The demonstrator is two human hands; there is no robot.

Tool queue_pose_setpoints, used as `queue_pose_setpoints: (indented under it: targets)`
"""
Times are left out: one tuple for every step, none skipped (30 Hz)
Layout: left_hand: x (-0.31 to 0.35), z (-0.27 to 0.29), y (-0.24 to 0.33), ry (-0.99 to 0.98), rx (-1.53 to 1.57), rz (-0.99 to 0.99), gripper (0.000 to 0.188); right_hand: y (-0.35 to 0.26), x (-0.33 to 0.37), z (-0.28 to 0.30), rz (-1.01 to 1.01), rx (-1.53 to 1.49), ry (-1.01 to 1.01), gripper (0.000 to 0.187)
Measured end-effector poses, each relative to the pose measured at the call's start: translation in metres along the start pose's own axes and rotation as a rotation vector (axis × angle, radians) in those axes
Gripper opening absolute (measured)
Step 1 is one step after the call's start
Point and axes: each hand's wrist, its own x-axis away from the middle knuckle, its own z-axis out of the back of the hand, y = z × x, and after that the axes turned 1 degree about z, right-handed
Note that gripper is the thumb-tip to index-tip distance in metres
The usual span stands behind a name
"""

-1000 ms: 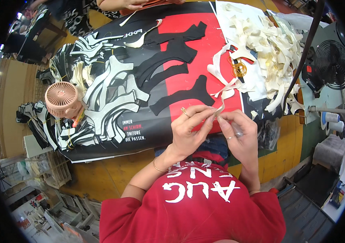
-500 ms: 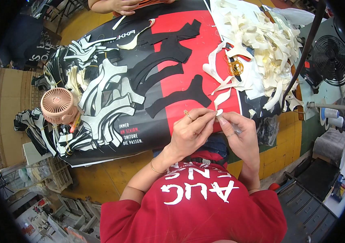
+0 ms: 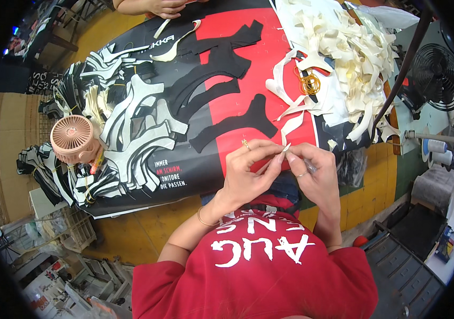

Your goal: The person repeatedly picks up small white and black plastic bra parts, aligns them on a red and black work mat, and presses them together by hand. They handle the parts one at a time, occasionally repositioning them on the mat, and continue the same assembly cycle throughout the clip.

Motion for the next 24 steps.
queue_pose_setpoints:
  targets:
    - [0.000, 0.000, 0.000, -0.015, 0.033, 0.038, 0.011, 0.001, 0.000, -0.001, 0.013, -0.003, 0.000, 0.012]
    - [0.000, 0.001, 0.000, -0.032, 0.079, 0.087, 0.011, 0.001, -0.001, -0.002, 0.023, -0.005, 0.002, 0.012]
    - [0.000, 0.001, 0.000, -0.042, 0.125, 0.144, 0.011, 0.002, -0.001, -0.002, 0.026, -0.004, -0.004, 0.012]
    - [0.001, 0.001, 0.000, -0.054, 0.172, 0.197, 0.011, 0.003, -0.002, -0.003, 0.045, 0.014, 0.000, 0.012]
    - [0.001, 0.001, 0.000, -0.057, 0.216, 0.237, 0.012, 0.004, -0.002, -0.003, 0.058, 0.034, -0.003, 0.012]
    - [0.001, 0.002, 0.000, -0.064, 0.263, 0.274, 0.012, 0.005, -0.002, -0.003, 0.068, 0.055, -0.004, 0.012]
    - [0.001, 0.003, -0.001, -0.071, 0.315, 0.317, 0.013, 0.006, -0.002, -0.003, 0.095, 0.031, -0.001, 0.012]
    - [0.001, 0.004, -0.001, -0.076, 0.368, 0.358, 0.013, 0.008, -0.003, -0.005, 0.120, 0.007, 0.003, 0.012]
    - [0.001, 0.005, -0.002, -0.081, 0.428, 0.404, 0.013, 0.009, -0.003, -0.005, 0.135, -0.014, 0.003, 0.012]
    - [0.002, 0.006, -0.002, -0.080, 0.492, 0.455, 0.013, 0.010, -0.004, -0.006, 0.135, -0.038, 0.002, 0.012]
    - [0.002, 0.006, -0.003, -0.081, 0.500, 0.458, 0.014, 0.012, -0.004, -0.006, 0.126, -0.059, -0.002, 0.012]
    - [0.002, 0.006, -0.004, -0.077, 0.513, 0.466, 0.014, 0.013, -0.004, -0.006, 0.117, -0.080, -0.008, 0.012]
    - [0.003, 0.005, -0.005, -0.065, 0.531, 0.474, 0.015, 0.014, -0.004, -0.005, 0.107, -0.095, -0.018, 0.011]
    - [0.003, 0.005, -0.006, -0.052, 0.538, 0.487, 0.015, 0.015, -0.003, -0.003, 0.097, -0.109, -0.029, 0.011]
    - [0.004, 0.005, -0.009, -0.033, 0.552, 0.499, 0.014, 0.017, -0.003, -0.001, 0.087, -0.122, -0.040, 0.010]
    - [0.004, 0.004, -0.011, -0.013, 0.584, 0.517, 0.014, 0.019, -0.003, 0.000, 0.111, -0.194, -0.022, 0.010]
    - [0.004, 0.005, -0.015, 0.025, 0.630, 0.549, 0.015, 0.021, -0.002, 0.002, 0.135, -0.266, -0.005, 0.010]
    - [0.003, 0.008, -0.019, 0.064, 0.720, 0.556, 0.016, 0.024, -0.001, 0.004, 0.120, -0.316, 0.002, 0.010]
    - [0.002, 0.012, -0.024, 0.109, 0.732, 0.551, 0.018, 0.025, 0.004, 0.013, 0.089, -0.352, 0.011, 0.014]
    - [-0.002, 0.018, -0.030, 0.147, 0.731, 0.602, 0.020, 0.029, 0.003, 0.013, 0.198, -0.539, 0.058, 0.018]
    - [-0.004, 0.026, -0.034, 0.144, 0.859, 0.614, 0.021, 0.034, 0.003, 0.017, 0.239, -0.650, 0.093, 0.019]
    - [-0.007, 0.034, -0.037, 0.146, 0.975, 0.609, 0.021, 0.038, 0.003, 0.021, 0.278, -0.766, 0.117, 0.021]
    - [-0.010, 0.039, -0.039, 0.188, 1.020, 0.619, 0.022, 0.043, 0.004, 0.025, 0.296, -0.824, 0.135, 0.023]
    - [-0.015, 0.042, -0.041, 0.242, 1.039, 0.620, 0.024, 0.047, 0.005, 0.030, 0.296, -0.890, 0.180, 0.023]
